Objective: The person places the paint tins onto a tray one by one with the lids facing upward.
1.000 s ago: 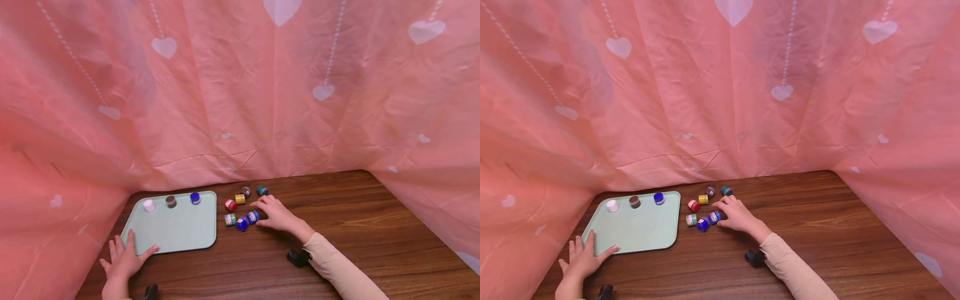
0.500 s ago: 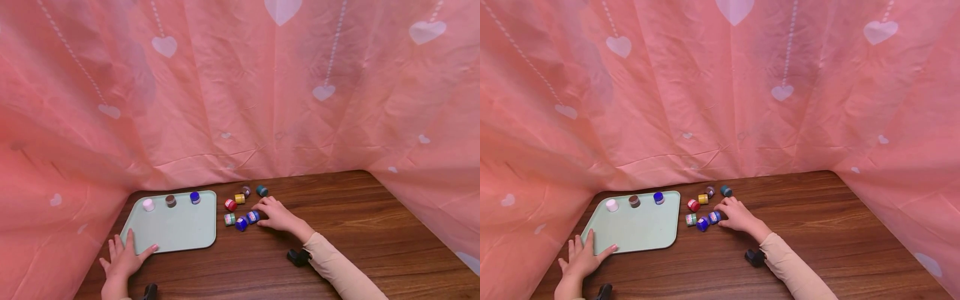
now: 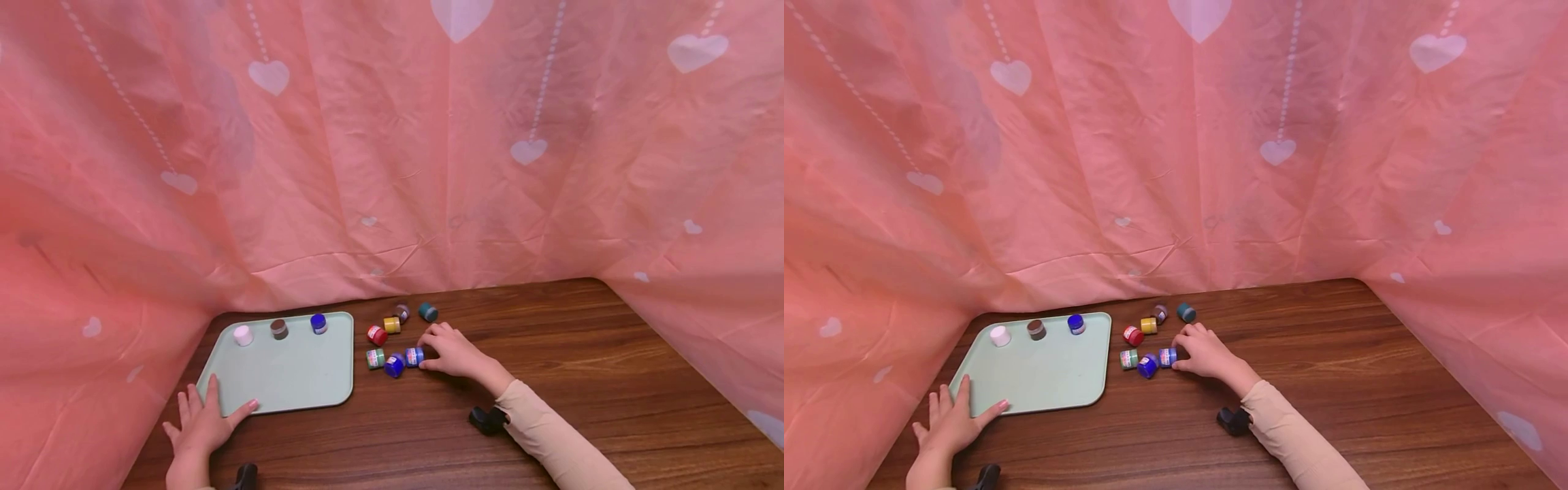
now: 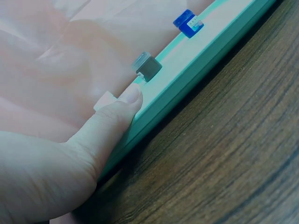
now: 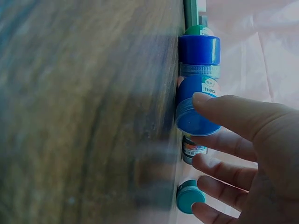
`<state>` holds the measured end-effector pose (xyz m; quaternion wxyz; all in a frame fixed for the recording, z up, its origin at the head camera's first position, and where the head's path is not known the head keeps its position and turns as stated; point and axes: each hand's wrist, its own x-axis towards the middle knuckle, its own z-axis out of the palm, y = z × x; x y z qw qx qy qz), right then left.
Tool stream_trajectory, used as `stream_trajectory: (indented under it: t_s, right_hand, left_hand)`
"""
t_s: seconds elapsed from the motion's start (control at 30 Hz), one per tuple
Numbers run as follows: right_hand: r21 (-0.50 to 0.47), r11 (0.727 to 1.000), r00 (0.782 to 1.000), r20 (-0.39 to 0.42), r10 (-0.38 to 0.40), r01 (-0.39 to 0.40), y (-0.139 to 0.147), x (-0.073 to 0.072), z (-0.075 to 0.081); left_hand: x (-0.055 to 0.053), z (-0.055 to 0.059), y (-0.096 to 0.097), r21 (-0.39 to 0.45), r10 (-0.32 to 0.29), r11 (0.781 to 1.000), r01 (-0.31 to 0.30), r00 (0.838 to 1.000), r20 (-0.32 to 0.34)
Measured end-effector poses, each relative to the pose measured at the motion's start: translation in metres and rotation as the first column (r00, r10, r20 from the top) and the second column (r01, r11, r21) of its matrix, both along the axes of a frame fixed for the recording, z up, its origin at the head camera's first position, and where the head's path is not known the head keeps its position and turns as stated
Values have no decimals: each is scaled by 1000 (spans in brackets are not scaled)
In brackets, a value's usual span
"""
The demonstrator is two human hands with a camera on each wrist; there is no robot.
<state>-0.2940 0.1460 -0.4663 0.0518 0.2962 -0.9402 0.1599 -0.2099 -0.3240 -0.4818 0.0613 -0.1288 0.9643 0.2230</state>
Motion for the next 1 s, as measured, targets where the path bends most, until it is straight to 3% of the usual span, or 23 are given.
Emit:
stream_trajectory:
  t_s: [0.53,1.0]
  right_hand:
    - [-6,1000,999,-34,25,-25,-1,2,4]
    - [-38,999,997,-77,23,-26,-5,3,9]
  left_hand:
    - [1,-5,0,-2,12,1000,-12,1000,5]
    - [-1,-1,-1,11,1,1000,-1,1000,8]
